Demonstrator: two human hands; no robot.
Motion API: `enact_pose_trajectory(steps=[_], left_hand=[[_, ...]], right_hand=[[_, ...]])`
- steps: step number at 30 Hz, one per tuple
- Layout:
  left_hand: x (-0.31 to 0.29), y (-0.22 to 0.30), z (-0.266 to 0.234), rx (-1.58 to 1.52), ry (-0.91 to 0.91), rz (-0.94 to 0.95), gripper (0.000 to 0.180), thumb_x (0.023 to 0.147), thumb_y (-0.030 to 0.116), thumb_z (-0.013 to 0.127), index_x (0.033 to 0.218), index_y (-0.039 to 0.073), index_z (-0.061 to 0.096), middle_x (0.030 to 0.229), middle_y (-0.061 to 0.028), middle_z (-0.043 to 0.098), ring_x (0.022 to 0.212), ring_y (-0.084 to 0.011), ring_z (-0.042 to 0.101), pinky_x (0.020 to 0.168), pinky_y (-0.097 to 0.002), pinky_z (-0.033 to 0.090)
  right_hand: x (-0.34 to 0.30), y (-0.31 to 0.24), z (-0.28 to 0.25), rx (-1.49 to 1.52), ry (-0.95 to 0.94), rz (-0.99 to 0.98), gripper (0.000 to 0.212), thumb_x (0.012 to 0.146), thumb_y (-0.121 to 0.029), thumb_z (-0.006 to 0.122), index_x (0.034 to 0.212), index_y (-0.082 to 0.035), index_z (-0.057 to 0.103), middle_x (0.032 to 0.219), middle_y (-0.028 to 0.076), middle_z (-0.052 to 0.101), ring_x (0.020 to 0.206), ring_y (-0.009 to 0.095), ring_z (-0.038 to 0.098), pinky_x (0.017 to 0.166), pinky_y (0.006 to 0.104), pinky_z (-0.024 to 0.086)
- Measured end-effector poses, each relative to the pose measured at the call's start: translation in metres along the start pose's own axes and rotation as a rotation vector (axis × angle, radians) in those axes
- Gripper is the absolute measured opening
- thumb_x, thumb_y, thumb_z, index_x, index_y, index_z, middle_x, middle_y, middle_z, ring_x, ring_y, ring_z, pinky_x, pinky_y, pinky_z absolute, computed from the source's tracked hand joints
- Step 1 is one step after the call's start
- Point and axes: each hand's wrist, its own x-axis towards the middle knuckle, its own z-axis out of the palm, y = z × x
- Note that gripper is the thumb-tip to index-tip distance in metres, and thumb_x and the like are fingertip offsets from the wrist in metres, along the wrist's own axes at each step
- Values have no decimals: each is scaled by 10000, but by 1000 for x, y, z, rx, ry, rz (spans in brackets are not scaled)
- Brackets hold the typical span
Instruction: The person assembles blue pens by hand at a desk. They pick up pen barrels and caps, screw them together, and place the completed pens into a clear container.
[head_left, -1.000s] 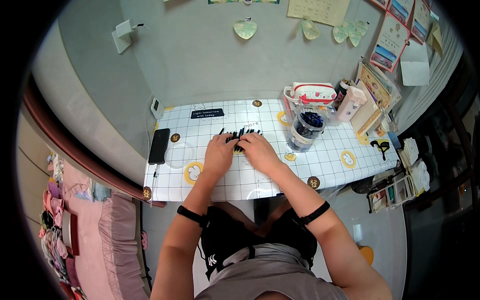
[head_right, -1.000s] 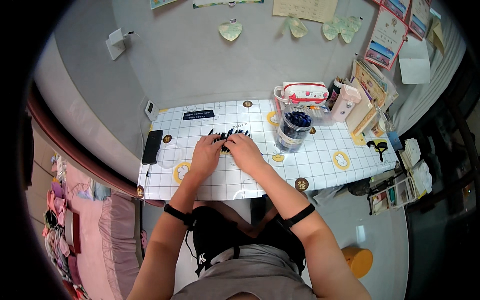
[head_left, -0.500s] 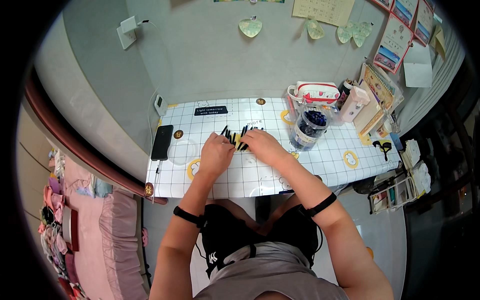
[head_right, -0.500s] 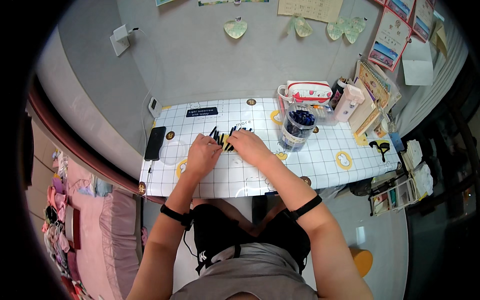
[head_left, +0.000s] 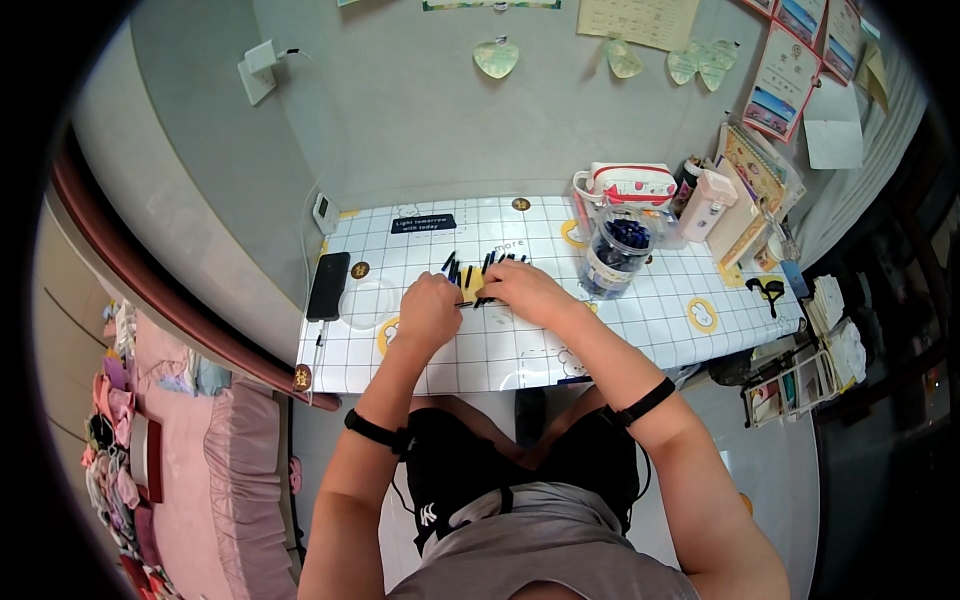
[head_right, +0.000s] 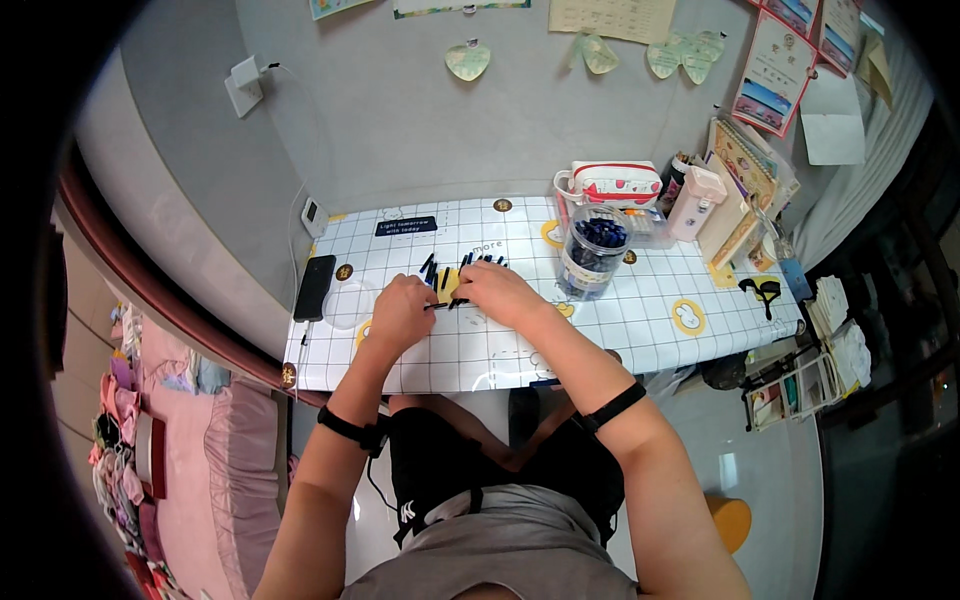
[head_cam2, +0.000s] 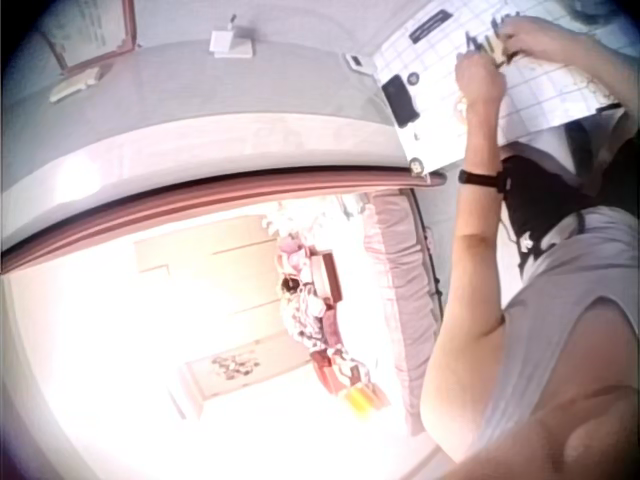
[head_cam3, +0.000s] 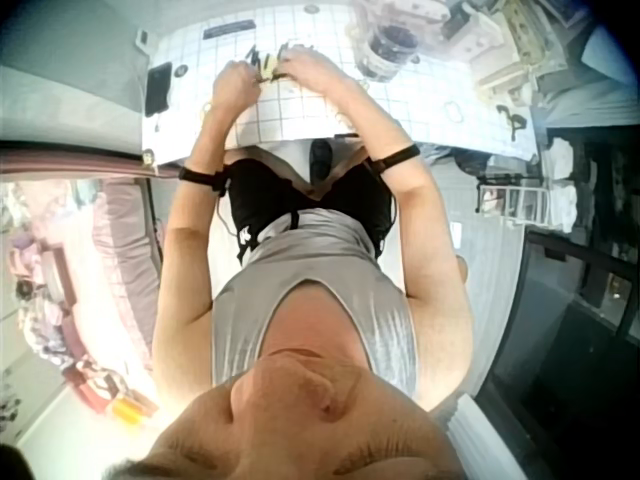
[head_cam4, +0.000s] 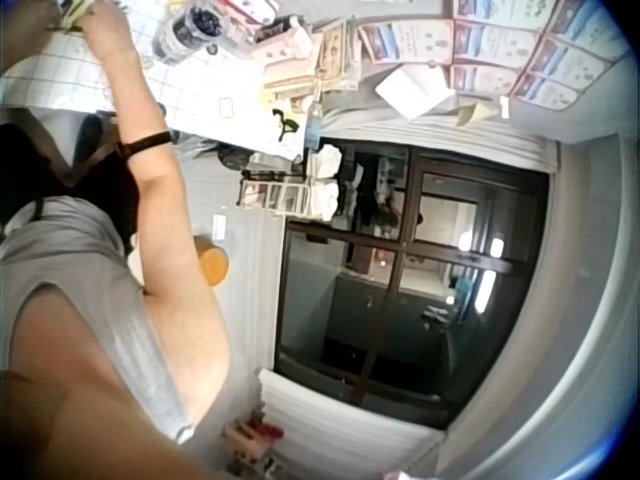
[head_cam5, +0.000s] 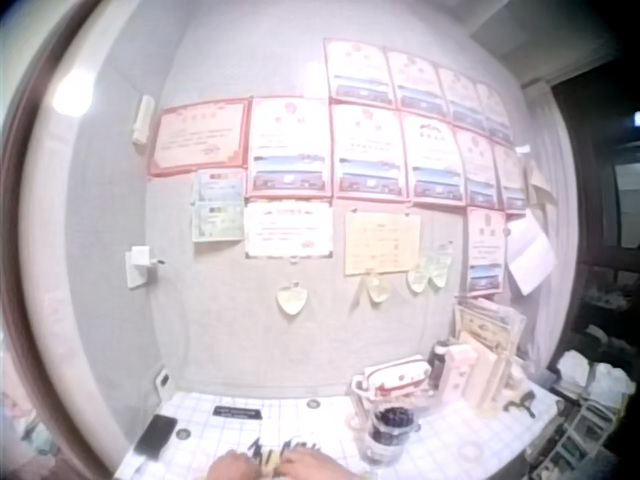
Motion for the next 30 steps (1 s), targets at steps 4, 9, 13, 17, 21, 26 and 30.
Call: enact_pose_trajectory(steps=[4, 9, 13, 17, 21, 26, 30], left_hand=[[-3, -7, -9, -133, -36, 95, 162, 833, -10, 740, 921, 59, 857, 980, -136, 774, 1011, -366, 721, 914, -464, 611], [2, -11, -6, -284, -46, 277, 170, 844, -63, 760, 984, 16, 816, 990, -149, 763, 1016, -381, 727, 923, -471, 605], [6, -7, -4, -311, 7, 318, 263, 855, -57, 781, 1104, 23, 806, 1063, -142, 773, 1051, -377, 732, 938, -466, 611], [10, -1, -10, -346, 29, 418, 276, 875, -46, 787, 1142, 23, 807, 1137, -137, 793, 1089, -377, 737, 951, -463, 612], [13, -8, -2, -335, -57, 454, 244, 884, -28, 803, 1123, 19, 816, 1150, -132, 807, 1094, -372, 742, 949, -461, 611], [15, -4, -8, -247, -52, 481, 222, 893, -9, 806, 1107, 44, 831, 1090, -126, 797, 1045, -356, 742, 922, -461, 609], [16, 2, -16, -219, -101, 460, 183, 891, -5, 810, 1069, 37, 820, 1055, -128, 781, 1025, -364, 739, 924, -463, 604]], right_hand=[[-5, 9, 4, 25, 50, -79, 320, 944, -57, 687, 1198, -165, 851, 1188, 20, 751, 1197, 257, 692, 1049, 384, 588], [-6, 10, 11, 145, 120, -133, 248, 942, -28, 670, 1109, -114, 833, 1120, 53, 777, 1131, 294, 739, 974, 411, 617], [-7, 6, 5, 148, 69, -93, 198, 943, -34, 668, 1062, -97, 813, 1072, 67, 776, 1104, 303, 752, 945, 422, 622], [-9, 4, -9, 63, 29, -93, 156, 938, -61, 682, 1031, -94, 803, 1039, 59, 768, 1081, 289, 755, 932, 423, 623], [-11, 10, -11, -4, 63, -157, 154, 930, -83, 697, 1033, -100, 810, 1056, 30, 764, 1088, 262, 743, 944, 401, 623], [-12, 10, -12, -17, 94, -168, 183, 932, -96, 697, 1062, -115, 824, 1103, 2, 755, 1124, 239, 722, 968, 382, 617], [-9, 6, -18, -85, 14, -163, 175, 934, -110, 699, 1046, -122, 832, 1091, 0, 749, 1106, 237, 718, 969, 382, 610]])
